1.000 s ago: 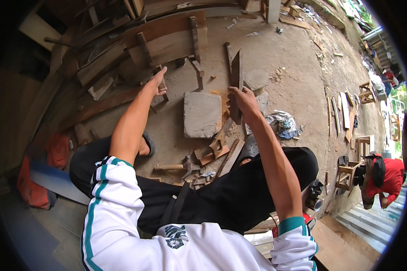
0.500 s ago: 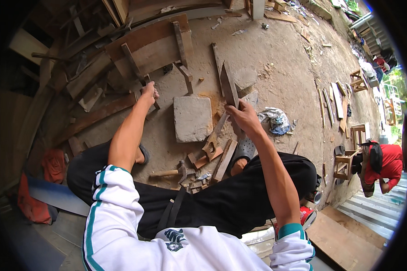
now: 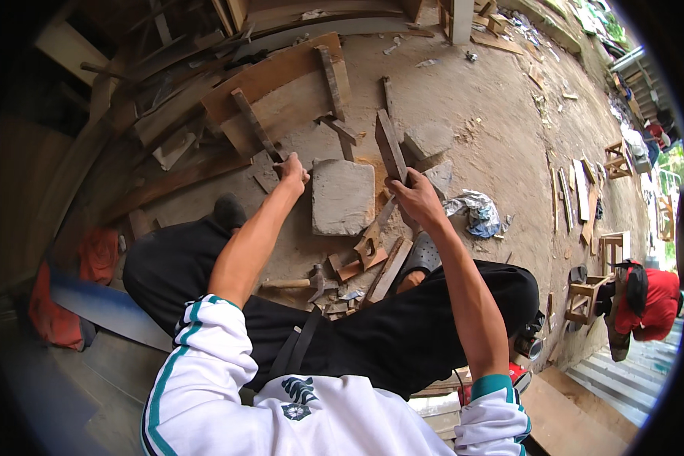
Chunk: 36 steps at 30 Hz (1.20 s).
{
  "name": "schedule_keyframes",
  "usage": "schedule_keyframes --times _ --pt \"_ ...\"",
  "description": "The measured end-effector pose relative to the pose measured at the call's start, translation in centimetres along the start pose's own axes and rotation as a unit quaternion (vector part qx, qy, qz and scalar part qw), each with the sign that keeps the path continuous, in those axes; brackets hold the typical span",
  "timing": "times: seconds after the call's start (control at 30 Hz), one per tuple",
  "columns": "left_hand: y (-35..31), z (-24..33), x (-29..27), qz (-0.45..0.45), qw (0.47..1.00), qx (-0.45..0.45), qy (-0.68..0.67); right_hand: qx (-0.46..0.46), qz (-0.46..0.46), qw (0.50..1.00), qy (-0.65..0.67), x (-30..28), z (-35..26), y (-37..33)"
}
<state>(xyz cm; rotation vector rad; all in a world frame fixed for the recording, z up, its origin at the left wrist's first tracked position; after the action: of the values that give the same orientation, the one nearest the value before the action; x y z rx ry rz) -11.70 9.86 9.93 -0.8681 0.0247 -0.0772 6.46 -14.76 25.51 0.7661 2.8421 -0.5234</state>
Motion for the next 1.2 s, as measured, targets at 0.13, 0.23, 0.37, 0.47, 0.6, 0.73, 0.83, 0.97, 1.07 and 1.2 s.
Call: schedule_keyframes --times 0.13,0.23,0.37,0.47,0.6,0.73,0.83,0.97,1.07,1.2 --pt "-0.8 -0.5 -0.6 0.071 0.997 0.012 -0.040 -0.015 -0.021 1.000 0.002 2.4 -0.1 1.0" --pt "-2.0 -0.3 -0.2 0.048 0.998 0.021 0.016 -0.008 -0.032 0.999 -0.004 4.6 -0.1 2.6" --pt "-1.7 1.1 -2.7 -0.063 0.981 0.018 0.182 -0.026 -0.069 0.997 0.007 9.7 0.7 7.1" --pt "-2.5 4.6 -4.8 -0.052 0.961 0.053 0.268 -0.146 -0.100 0.982 -0.068 13.2 -0.8 10.5" --pt "-2.0 10.7 -10.0 0.028 0.910 0.259 0.321 -0.099 -0.190 0.976 0.051 16.7 -4.9 11.4" --pt "-3.9 14.7 -9.9 0.040 0.859 0.432 0.272 -0.106 -0.199 0.973 0.051 18.3 -4.2 14.1" --pt "-5.5 15.5 -9.9 0.021 0.837 0.494 0.236 -0.099 -0.236 0.965 0.060 19.1 -4.4 14.9" --pt "-4.5 14.6 -9.6 0.024 0.803 0.552 0.224 -0.116 -0.259 0.957 0.069 20.7 -4.7 15.4" --pt "-3.9 14.5 -8.8 0.052 0.768 0.594 0.232 -0.112 -0.260 0.958 0.056 21.3 -4.8 15.8" --pt "-3.5 14.7 -6.3 -0.004 0.803 0.565 0.192 -0.134 -0.233 0.963 0.009 21.3 -2.6 18.1"
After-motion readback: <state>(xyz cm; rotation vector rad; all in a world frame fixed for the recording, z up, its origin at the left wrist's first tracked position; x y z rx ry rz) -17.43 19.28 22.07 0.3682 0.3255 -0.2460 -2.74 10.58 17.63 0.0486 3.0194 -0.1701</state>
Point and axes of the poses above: each hand's wrist, its own y-axis towards the middle knuckle, its own x-axis out of the palm, z = x × y, the point moved 2 cm from there along y, towards the middle knuckle, and after that the axes turned 7 degrees about y, right-handed, at the moved point
